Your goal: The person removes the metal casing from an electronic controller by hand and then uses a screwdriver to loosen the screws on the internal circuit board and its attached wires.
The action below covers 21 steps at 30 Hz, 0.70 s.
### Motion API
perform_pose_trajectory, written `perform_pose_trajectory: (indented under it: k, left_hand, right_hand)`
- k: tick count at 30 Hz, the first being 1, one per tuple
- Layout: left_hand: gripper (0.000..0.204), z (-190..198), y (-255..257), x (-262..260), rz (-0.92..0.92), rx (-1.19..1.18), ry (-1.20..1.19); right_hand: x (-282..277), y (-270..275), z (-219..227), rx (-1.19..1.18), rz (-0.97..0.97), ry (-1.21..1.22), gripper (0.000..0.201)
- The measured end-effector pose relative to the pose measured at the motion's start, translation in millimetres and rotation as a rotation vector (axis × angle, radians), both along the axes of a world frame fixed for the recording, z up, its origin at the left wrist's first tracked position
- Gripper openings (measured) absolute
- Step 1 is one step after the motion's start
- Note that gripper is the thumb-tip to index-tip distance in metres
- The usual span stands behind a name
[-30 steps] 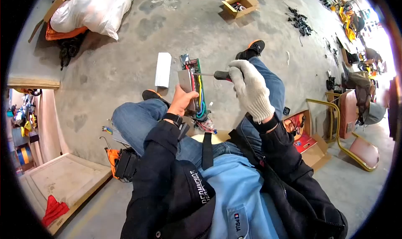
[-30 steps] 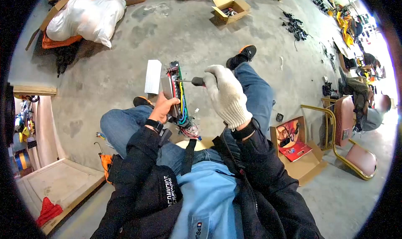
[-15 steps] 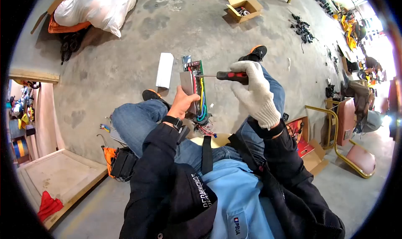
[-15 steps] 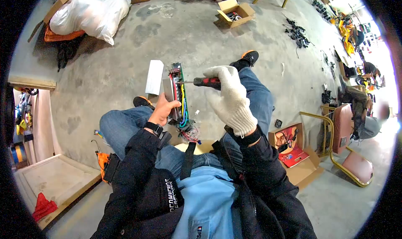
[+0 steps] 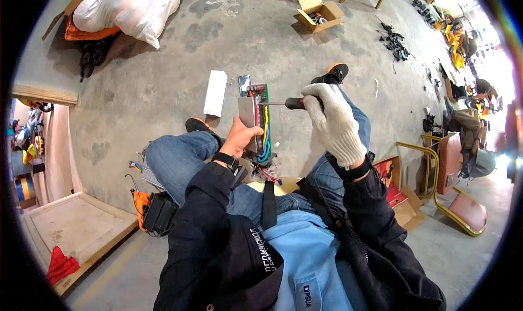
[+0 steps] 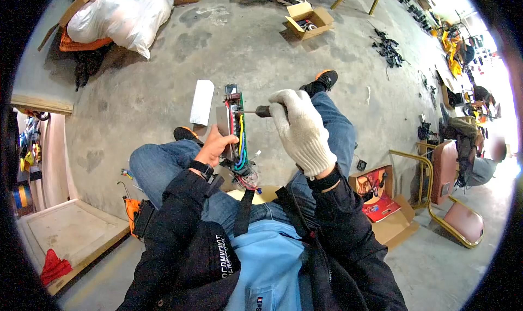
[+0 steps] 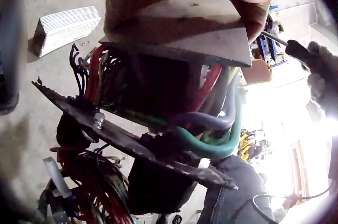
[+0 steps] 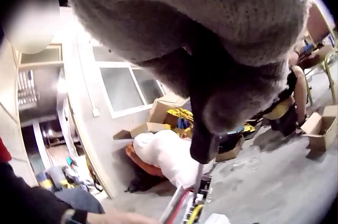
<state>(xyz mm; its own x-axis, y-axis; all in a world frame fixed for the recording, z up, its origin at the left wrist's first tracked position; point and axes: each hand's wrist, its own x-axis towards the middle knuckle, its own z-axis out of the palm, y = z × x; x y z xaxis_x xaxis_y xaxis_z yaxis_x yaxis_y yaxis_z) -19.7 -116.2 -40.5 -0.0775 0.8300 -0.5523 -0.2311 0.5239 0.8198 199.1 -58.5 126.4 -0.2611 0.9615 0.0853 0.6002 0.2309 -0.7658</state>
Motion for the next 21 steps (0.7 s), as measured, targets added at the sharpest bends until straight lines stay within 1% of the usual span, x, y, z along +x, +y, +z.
perform_pose_trajectory:
  k: [2, 3, 4, 6, 7, 8, 9, 10, 11, 12, 13, 14, 16, 17, 18, 20, 21]
  left_hand:
    - [0.060, -3, 0, -1, 0.002, -0.001, 0.000]
    - [0.060, -4, 0, -1, -0.002, 0.001, -0.003]
    - [0.060, -5, -1, -1, -0.004, -0.002, -0.003]
    - [0.060, -4, 0, 0, 0.008, -0.005, -0.024]
    - [0.060, -4, -1, 0, 0.006, -0.007, -0.025]
    - [0.059, -3, -1, 0, 0.005, -0.008, -0.033]
    - [0.059, -2, -1, 0, 0.005, -0.007, -0.041]
    - [0.059, -6, 1, -2, 0.008, -0.008, -0.039]
    - [0.060, -13, 2, -4, -0.008, -0.001, -0.040]
    - [0.062, -11, 2, -4, -0.026, 0.006, -0.041]
    - [0.060, -9, 1, -3, -0.024, 0.007, -0.049]
    - [0.060, -6, 1, -1, -0.027, 0.005, -0.053]
    - [0.052, -2, -1, 0, -0.009, 0.015, -0.033]
    - [0.051, 0, 0, 1, -0.007, 0.009, -0.029]
    - [0.051, -4, 2, -1, -0.007, 0.012, -0.027]
    - [0.057, -16, 3, -4, -0.009, 0.011, -0.067]
    - [0.057, -14, 3, -4, -0.006, 0.007, -0.066]
  right_hand:
    - [0, 1, 8, 0.129, 0.174, 0.086, 0.026]
    - [-1, 2, 9, 0.161, 0.185, 0.077, 0.023]
    - [-3, -2, 12, 0.158, 0.183, 0.077, 0.023]
    - [-11, -9, 21, 0.101, 0.042, 0.059, 0.021]
    - [-9, -7, 15, 0.100, 0.041, 0.059, 0.021]
    - [-3, -1, 4, 0.132, 0.055, -0.001, 0.023]
    - [-2, 2, 1, 0.166, 0.071, -0.059, 0.024]
    - [-1, 3, 1, 0.165, 0.073, -0.058, 0.024]
    - [0, 3, 3, 0.116, 0.101, 0.015, 0.023]
    - [0, 1, 7, 0.065, 0.126, 0.088, 0.023]
    - [-2, -1, 10, 0.061, 0.123, 0.086, 0.023]
    - [-6, -3, 15, 0.067, 0.080, 0.046, 0.023]
    - [-14, -6, 19, 0.081, -0.004, -0.032, 0.022]
    - [-9, -2, 7, 0.124, -0.007, -0.111, 0.025]
    - [-7, 1, 4, 0.127, -0.007, -0.109, 0.025]
    - [-4, 3, 1, 0.212, 0.112, -0.069, 0.030]
    - [-2, 4, 4, 0.182, 0.174, -0.034, 0.030]
